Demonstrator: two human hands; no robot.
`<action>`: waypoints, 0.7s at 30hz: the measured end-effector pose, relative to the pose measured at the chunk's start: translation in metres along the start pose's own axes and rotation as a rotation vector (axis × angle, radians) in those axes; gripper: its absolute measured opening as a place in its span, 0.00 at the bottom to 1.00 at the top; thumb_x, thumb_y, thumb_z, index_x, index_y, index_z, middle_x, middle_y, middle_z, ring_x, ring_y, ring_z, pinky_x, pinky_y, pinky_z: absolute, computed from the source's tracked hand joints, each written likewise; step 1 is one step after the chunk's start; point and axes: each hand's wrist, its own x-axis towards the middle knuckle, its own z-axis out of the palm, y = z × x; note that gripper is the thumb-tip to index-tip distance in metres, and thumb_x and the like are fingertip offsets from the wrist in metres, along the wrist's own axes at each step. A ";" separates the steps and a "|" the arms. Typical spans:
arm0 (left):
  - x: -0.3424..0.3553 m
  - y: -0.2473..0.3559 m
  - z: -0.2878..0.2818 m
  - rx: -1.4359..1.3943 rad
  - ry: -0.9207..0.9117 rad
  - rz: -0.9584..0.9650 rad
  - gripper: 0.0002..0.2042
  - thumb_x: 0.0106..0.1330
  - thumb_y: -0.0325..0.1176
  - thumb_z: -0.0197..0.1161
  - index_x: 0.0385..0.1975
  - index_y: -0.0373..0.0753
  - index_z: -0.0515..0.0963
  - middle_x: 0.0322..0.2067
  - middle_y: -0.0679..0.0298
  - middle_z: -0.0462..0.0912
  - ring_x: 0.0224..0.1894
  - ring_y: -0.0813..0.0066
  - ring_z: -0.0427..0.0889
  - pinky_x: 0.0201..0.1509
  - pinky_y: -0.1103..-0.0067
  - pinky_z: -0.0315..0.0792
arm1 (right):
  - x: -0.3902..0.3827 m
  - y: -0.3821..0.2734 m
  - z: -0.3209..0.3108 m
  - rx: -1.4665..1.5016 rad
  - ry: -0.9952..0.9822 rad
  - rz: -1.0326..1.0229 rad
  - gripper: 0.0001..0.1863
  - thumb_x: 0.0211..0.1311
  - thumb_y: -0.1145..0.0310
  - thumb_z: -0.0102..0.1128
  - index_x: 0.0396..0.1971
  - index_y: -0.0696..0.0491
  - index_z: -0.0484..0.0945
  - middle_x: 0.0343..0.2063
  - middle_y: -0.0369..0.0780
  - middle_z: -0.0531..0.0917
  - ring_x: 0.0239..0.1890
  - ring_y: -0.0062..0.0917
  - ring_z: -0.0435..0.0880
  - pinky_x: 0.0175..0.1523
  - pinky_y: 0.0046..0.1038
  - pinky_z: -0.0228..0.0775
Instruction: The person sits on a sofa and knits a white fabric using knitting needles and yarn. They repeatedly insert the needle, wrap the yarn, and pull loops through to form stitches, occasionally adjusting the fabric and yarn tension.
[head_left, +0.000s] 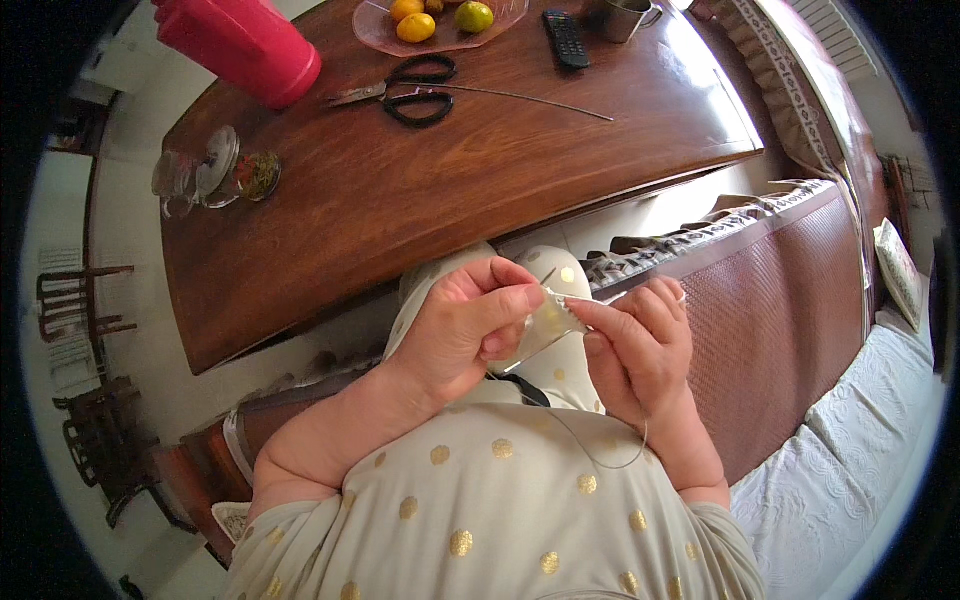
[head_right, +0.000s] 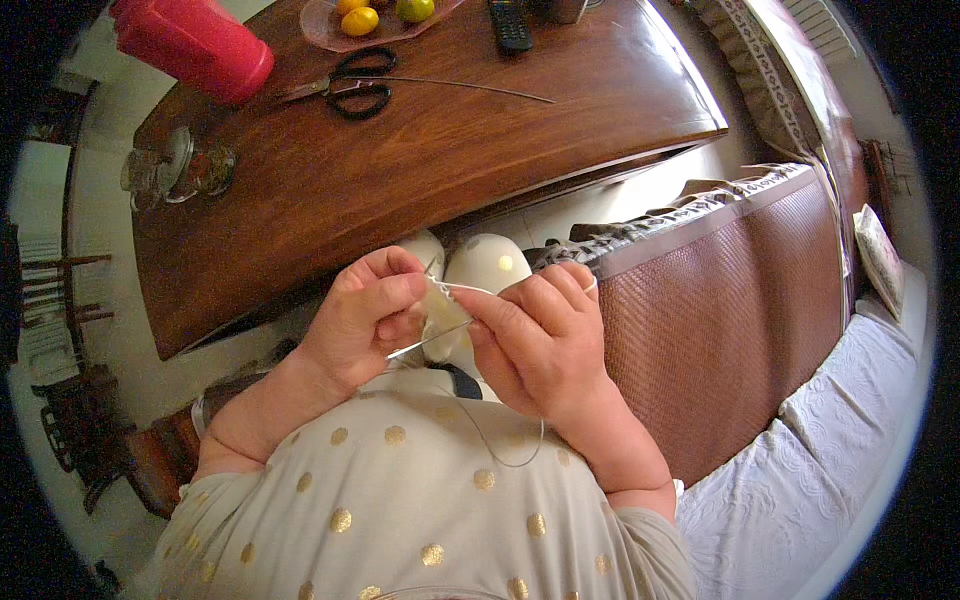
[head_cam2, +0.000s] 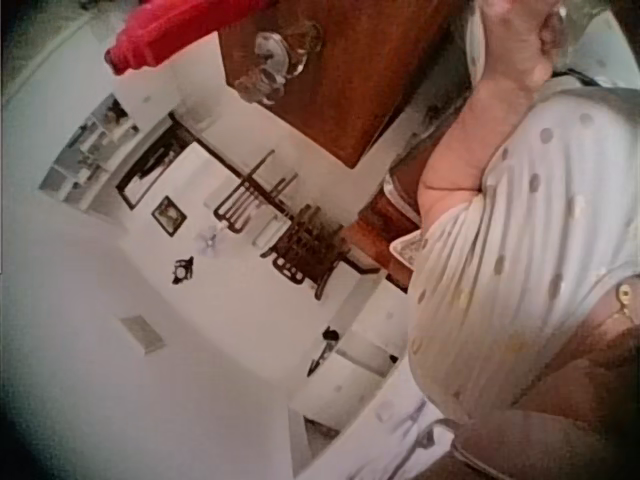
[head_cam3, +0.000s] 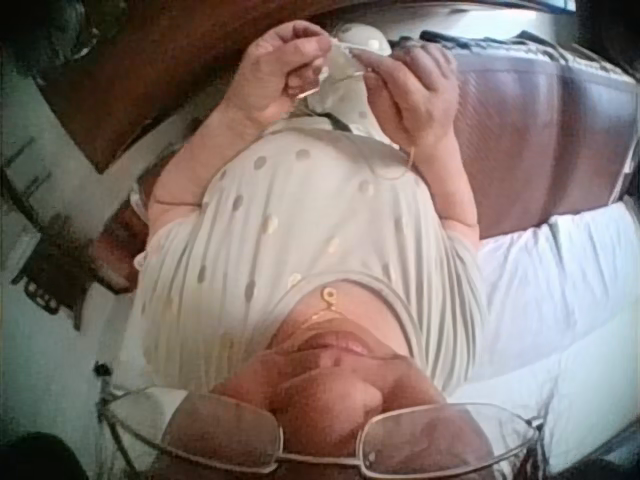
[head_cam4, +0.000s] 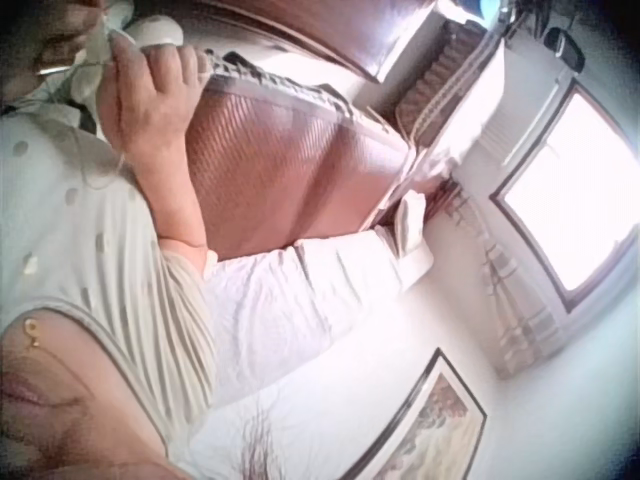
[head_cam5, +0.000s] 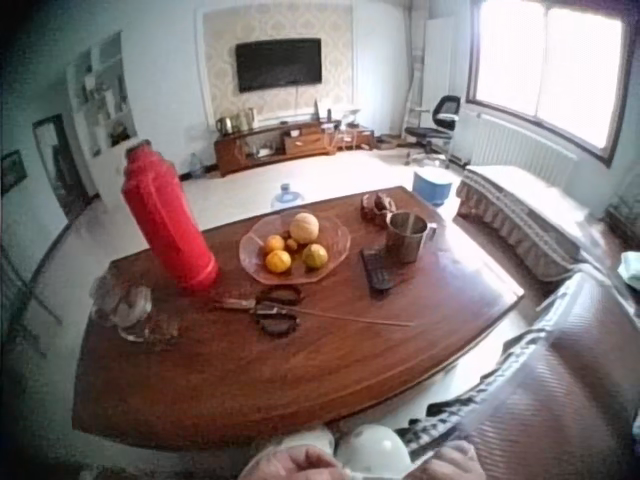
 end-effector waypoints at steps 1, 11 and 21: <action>-0.002 -0.003 0.001 0.026 0.004 -0.001 0.03 0.61 0.29 0.63 0.32 0.40 0.75 0.21 0.74 0.71 0.17 0.88 0.62 0.19 0.89 0.55 | -0.001 -0.002 0.000 -0.014 0.011 0.005 0.16 0.42 0.74 0.63 0.37 0.50 0.80 0.22 0.33 0.72 0.25 0.27 0.69 0.37 0.30 0.59; -0.047 0.000 -0.004 0.347 -0.025 -0.062 0.08 0.61 0.27 0.58 0.39 0.36 0.79 0.18 0.76 0.71 0.16 0.90 0.60 0.19 0.89 0.52 | -0.019 -0.024 0.012 0.199 0.054 0.153 0.09 0.48 0.69 0.67 0.29 0.51 0.76 0.24 0.34 0.74 0.27 0.29 0.71 0.36 0.29 0.62; -0.074 0.000 -0.021 0.283 -0.090 0.000 0.09 0.61 0.28 0.58 0.39 0.35 0.78 0.16 0.77 0.67 0.16 0.90 0.57 0.19 0.88 0.50 | -0.025 -0.046 0.003 0.385 -0.076 0.082 0.10 0.50 0.77 0.58 0.35 0.57 0.81 0.24 0.38 0.75 0.27 0.28 0.72 0.34 0.28 0.63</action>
